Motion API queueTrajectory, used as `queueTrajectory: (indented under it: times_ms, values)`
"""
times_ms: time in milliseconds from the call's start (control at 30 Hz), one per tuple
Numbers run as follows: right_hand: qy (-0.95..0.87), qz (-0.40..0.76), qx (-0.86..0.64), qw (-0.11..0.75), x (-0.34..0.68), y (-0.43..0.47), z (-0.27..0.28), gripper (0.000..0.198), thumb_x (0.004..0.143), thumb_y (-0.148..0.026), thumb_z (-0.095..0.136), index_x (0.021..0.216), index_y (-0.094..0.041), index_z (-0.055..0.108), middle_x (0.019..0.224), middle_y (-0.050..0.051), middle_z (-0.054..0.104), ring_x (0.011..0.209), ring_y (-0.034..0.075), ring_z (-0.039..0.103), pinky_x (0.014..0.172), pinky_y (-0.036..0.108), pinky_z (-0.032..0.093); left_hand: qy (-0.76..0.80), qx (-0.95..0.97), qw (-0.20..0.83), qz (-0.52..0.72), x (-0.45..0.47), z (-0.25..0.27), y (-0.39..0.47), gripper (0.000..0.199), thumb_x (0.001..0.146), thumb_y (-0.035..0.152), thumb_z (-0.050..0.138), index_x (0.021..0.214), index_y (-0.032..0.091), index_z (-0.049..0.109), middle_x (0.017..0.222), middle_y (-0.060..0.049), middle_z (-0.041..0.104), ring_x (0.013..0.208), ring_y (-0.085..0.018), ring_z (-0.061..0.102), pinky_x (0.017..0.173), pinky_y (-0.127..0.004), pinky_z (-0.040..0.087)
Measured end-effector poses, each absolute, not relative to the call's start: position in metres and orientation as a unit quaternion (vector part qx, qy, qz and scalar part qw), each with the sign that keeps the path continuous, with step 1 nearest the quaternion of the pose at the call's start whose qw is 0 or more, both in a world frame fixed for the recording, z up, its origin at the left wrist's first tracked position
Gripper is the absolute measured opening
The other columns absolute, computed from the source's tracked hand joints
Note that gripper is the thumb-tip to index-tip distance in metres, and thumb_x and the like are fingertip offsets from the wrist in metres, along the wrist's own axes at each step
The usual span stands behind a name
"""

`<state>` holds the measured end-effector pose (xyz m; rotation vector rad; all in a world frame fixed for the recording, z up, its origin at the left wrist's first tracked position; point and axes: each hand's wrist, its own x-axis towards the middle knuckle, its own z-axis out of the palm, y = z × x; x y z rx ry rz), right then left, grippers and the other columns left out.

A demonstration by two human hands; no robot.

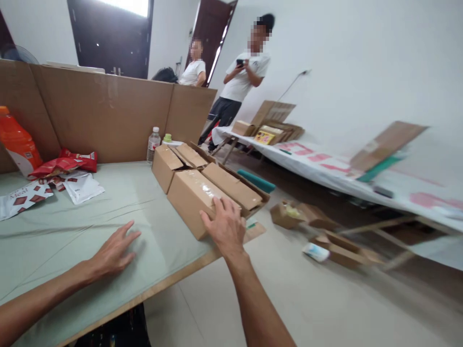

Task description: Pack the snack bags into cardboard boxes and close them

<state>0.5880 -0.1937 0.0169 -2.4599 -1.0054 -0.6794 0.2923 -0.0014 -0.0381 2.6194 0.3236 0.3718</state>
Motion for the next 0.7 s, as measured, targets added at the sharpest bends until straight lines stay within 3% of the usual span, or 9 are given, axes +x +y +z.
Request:
queueTrajectory:
  times_ms: [133, 233, 333, 400, 533, 700]
  values:
    - [-0.362, -0.326, -0.843, 0.226, 0.578, -0.206, 0.010, 0.063, 0.096, -0.055, 0.056, 0.138, -0.008, 0.064, 0.148, 0.033, 0.055, 0.135, 0.055, 0.051, 0.101, 0.073, 0.047, 0.183, 0.959, 0.175, 0.127, 0.205, -0.036, 0.022, 0.055, 0.086, 0.018, 0.071, 0.140, 0.025, 0.062, 0.165, -0.018, 0.047, 0.150, -0.039, 0.049, 0.117, -0.060, 0.049]
    - [-0.407, -0.376, -0.785, 0.279, 0.547, -0.208, -0.005, 0.054, 0.099, -0.051, 0.058, 0.140, -0.015, 0.065, 0.154, 0.028, 0.053, 0.144, 0.053, 0.047, 0.111, 0.074, 0.040, 0.253, 0.948, 0.137, 0.137, 0.142, -0.033, 0.039, 0.048, 0.088, 0.019, 0.067, 0.136, 0.025, 0.065, 0.160, -0.016, 0.053, 0.148, -0.036, 0.052, 0.118, -0.057, 0.050]
    - [-0.544, -0.277, -0.725, 0.320, 0.503, -0.181, -0.029, 0.035, 0.101, -0.044, 0.056, 0.124, -0.022, 0.071, 0.147, 0.021, 0.062, 0.137, 0.043, 0.058, 0.111, 0.065, 0.047, 0.313, 0.932, 0.108, 0.150, 0.096, -0.032, 0.053, 0.040, 0.092, 0.023, 0.064, 0.133, 0.023, 0.068, 0.157, -0.017, 0.056, 0.146, -0.037, 0.053, 0.117, -0.057, 0.050]
    - [-0.618, -0.173, -0.698, 0.319, 0.473, -0.145, -0.045, 0.034, 0.100, -0.045, 0.054, 0.118, -0.023, 0.072, 0.144, 0.018, 0.064, 0.132, 0.039, 0.062, 0.108, 0.062, 0.051, 0.338, 0.923, 0.094, 0.160, 0.078, -0.035, 0.058, 0.037, 0.095, 0.027, 0.061, 0.131, 0.023, 0.069, 0.155, -0.017, 0.058, 0.144, -0.037, 0.054, 0.116, -0.058, 0.051]
    - [-0.620, 0.027, -0.735, 0.273, 0.433, -0.046, -0.056, 0.043, 0.094, -0.043, 0.057, 0.130, -0.024, 0.069, 0.154, 0.015, 0.059, 0.144, 0.035, 0.053, 0.113, 0.058, 0.047, 0.352, 0.916, 0.081, 0.173, 0.072, -0.046, 0.052, 0.036, 0.098, 0.028, 0.057, 0.131, 0.022, 0.069, 0.152, -0.018, 0.060, 0.143, -0.038, 0.055, 0.117, -0.060, 0.049]
    - [-0.553, 0.067, -0.793, 0.248, 0.396, 0.078, -0.043, 0.056, 0.098, -0.038, 0.049, 0.146, -0.010, 0.056, 0.152, 0.027, 0.058, 0.148, 0.041, 0.047, 0.116, 0.063, 0.038, 0.353, 0.917, 0.076, 0.169, 0.083, -0.053, 0.041, 0.039, 0.095, 0.024, 0.060, 0.133, 0.020, 0.066, 0.153, -0.020, 0.058, 0.145, -0.039, 0.052, 0.119, -0.061, 0.044]
